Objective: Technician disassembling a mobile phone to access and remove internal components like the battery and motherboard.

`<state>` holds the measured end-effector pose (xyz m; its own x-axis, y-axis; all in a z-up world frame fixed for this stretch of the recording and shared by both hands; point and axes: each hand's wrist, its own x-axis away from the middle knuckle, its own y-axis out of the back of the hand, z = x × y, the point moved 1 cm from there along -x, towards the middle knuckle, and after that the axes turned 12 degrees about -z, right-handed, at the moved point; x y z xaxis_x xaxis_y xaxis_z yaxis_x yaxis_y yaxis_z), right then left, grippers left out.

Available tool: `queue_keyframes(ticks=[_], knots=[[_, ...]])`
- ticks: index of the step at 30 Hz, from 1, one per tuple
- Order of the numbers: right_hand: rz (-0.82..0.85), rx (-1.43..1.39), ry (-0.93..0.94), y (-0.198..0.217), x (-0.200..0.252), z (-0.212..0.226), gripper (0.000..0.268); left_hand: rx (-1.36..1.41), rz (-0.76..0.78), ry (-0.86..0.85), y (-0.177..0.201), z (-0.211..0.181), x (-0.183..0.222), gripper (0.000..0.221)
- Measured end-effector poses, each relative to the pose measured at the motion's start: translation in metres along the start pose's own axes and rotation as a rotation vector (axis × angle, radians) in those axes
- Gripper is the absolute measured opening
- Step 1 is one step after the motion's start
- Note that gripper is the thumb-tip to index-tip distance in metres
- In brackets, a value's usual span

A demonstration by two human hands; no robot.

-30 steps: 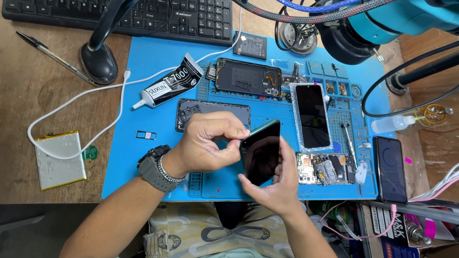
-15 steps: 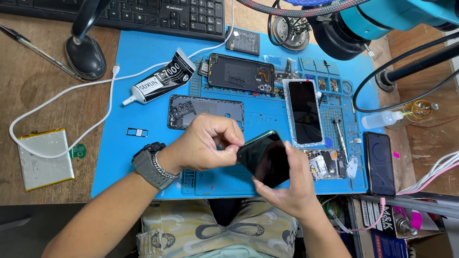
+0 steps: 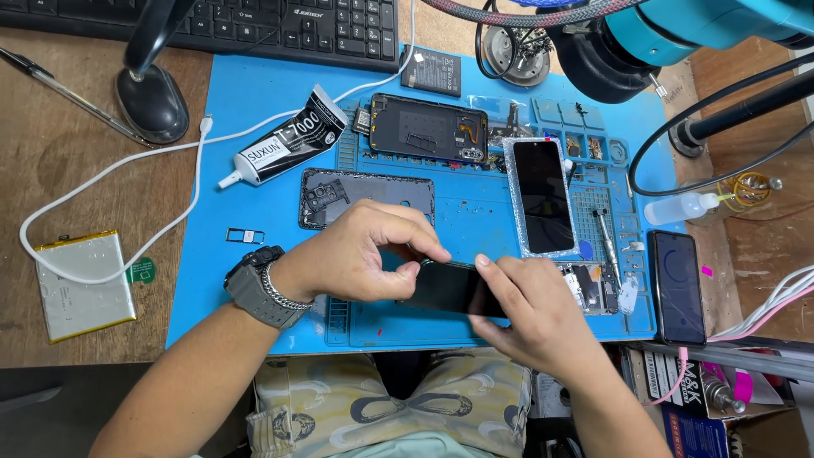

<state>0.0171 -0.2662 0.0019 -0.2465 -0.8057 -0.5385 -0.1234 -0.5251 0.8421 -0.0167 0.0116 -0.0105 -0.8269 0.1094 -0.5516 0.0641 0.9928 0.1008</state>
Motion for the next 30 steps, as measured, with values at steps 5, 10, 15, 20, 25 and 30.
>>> queue_keyframes(ticks=[5, 10, 15, 20, 25, 30], knots=[[-0.048, 0.120, 0.027, 0.005, -0.010, -0.003, 0.068, 0.082, -0.033, 0.068, -0.003, 0.001, 0.002, 0.023], [-0.089, 0.190, 0.041, 0.003, -0.010, -0.008, 0.063, 0.124, -0.026, 0.132, -0.009, 0.011, 0.006, 0.020], [-0.070, 0.336, 0.135, 0.008, -0.005, -0.019, 0.067, 0.125, 0.024, 0.186, -0.013, 0.008, 0.005, 0.018], [-0.054, 0.433, 0.204, 0.022, -0.016, -0.013, 0.048, 0.113, 0.074, 0.198, -0.017, 0.003, 0.004, 0.021], [0.003, 0.509, 0.264, 0.027, -0.019, -0.010, 0.042, 0.050, 0.111, 0.187, -0.021, 0.010, 0.005, 0.022], [0.122, 0.573, 0.348, 0.036, -0.035, -0.006, 0.041, -0.079, 0.184, -0.032, -0.023, 0.010, 0.007, 0.025]])
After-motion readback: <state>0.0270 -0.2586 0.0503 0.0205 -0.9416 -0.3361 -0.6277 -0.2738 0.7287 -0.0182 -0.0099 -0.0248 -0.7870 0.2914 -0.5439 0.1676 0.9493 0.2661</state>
